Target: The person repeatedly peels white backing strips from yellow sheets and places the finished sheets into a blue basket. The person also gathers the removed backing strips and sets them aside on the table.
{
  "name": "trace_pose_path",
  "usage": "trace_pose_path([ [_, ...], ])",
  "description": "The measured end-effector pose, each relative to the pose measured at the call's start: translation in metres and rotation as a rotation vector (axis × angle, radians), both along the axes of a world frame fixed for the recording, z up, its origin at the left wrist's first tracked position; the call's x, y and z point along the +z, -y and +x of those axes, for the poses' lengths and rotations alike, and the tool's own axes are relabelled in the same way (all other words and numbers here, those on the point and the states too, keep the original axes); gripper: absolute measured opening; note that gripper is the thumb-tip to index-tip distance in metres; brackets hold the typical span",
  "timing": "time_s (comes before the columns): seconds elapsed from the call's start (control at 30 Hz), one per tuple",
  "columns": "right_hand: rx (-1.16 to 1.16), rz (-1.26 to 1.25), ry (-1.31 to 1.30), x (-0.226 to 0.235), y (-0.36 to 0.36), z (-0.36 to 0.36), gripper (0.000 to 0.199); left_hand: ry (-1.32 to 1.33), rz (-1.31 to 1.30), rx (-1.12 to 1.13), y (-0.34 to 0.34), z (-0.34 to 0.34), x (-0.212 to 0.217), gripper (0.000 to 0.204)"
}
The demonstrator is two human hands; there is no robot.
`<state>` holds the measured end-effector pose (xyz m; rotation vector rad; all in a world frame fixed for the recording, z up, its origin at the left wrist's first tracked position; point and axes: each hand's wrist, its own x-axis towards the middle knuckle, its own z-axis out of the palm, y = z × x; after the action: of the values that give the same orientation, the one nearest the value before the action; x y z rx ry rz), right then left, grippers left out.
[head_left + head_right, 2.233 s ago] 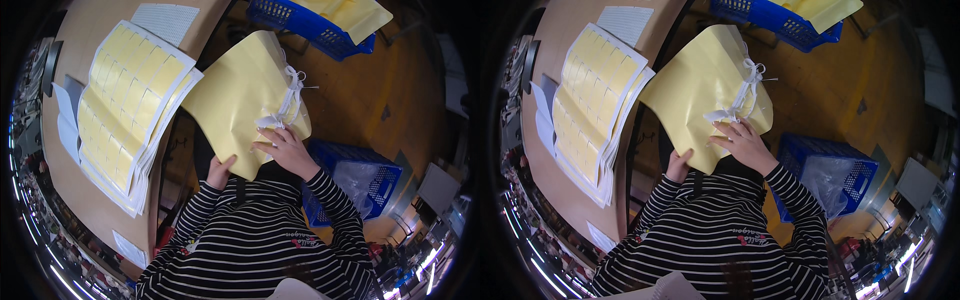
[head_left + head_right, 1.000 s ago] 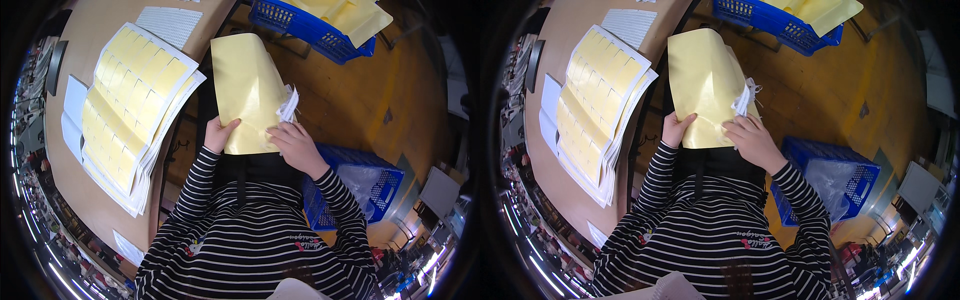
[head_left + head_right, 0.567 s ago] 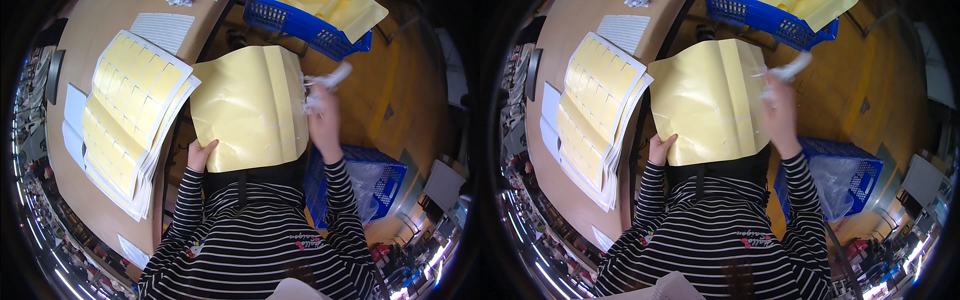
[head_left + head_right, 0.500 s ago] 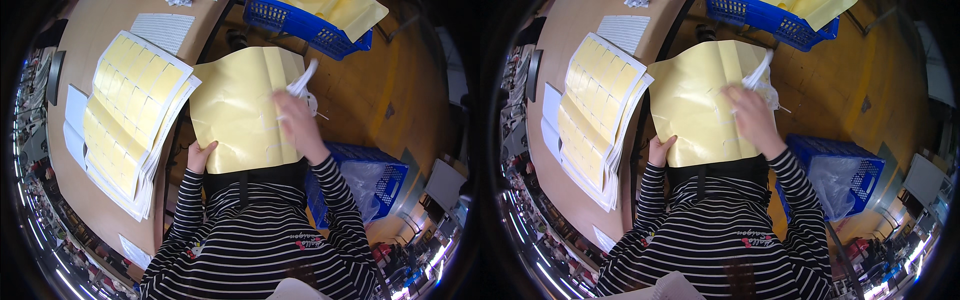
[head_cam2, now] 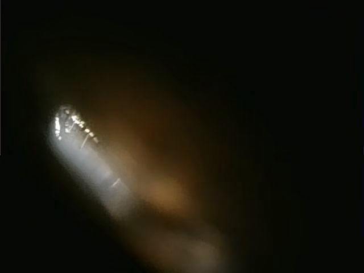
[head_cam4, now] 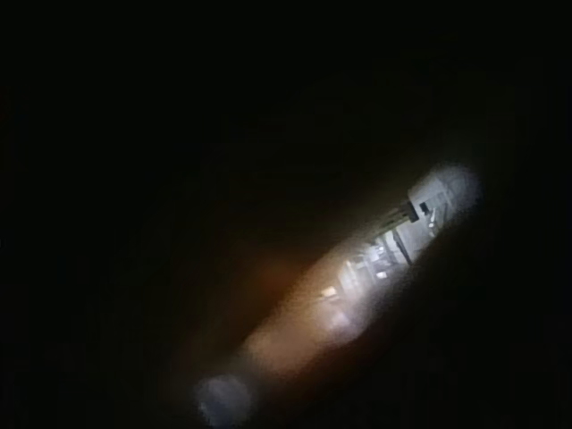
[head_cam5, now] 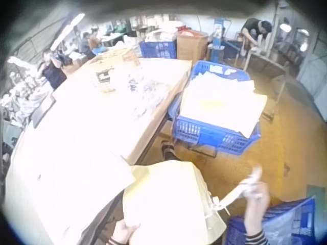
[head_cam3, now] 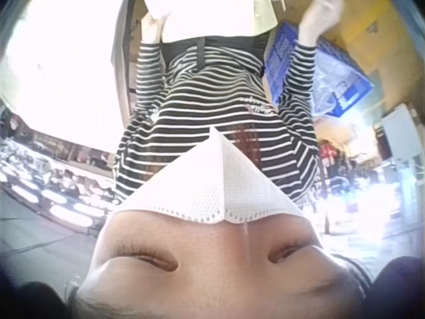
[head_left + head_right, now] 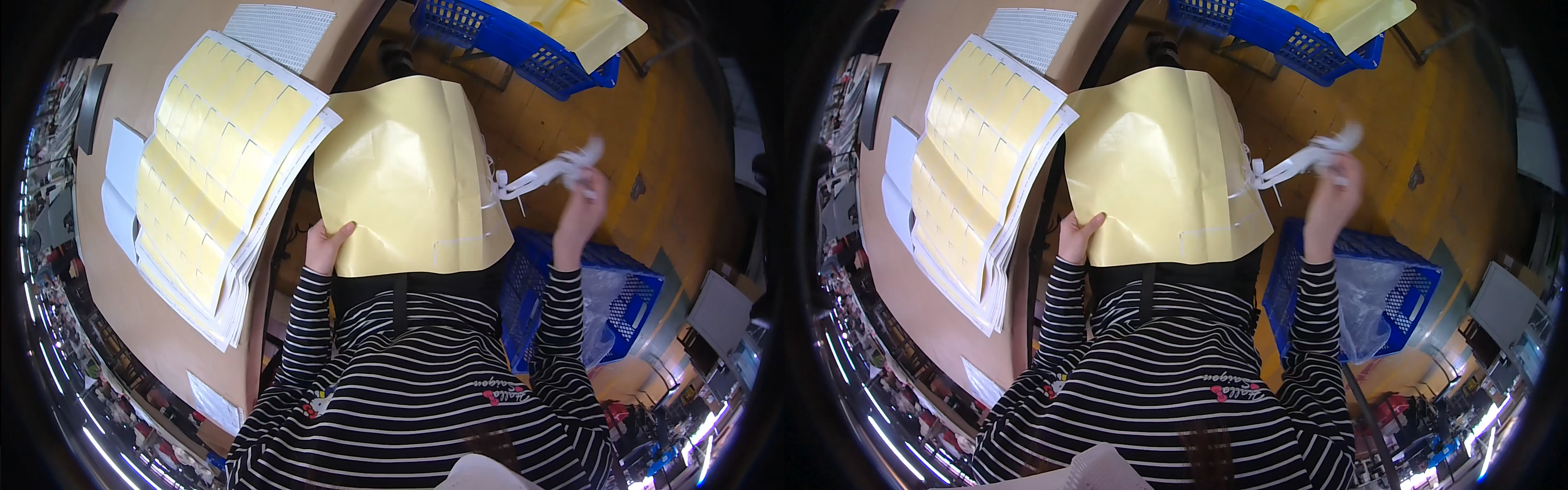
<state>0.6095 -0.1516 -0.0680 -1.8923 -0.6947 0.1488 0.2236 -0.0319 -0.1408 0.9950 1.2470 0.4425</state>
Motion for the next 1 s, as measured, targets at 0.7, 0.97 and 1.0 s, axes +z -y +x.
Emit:
trace_pose_path([
  [0.7, -0.146, -0.054, -0.048, 0.009, 0.070, 0.060, 0.009, 0.056, -0.099, 0.039, -0.006, -0.050, -0.013, 0.029],
  [0.97, -0.445, 0.391, -0.374, 0.012, 0.101, 0.126, 0.023, -0.066, -0.176, -0.047, 0.010, -0.132, -0.022, 0.030],
  [1.0, -0.477, 0.426, -0.431, 0.018, 0.105, 0.137, 0.027, -0.118, -0.168, -0.104, 0.011, -0.142, -0.024, 0.030],
])
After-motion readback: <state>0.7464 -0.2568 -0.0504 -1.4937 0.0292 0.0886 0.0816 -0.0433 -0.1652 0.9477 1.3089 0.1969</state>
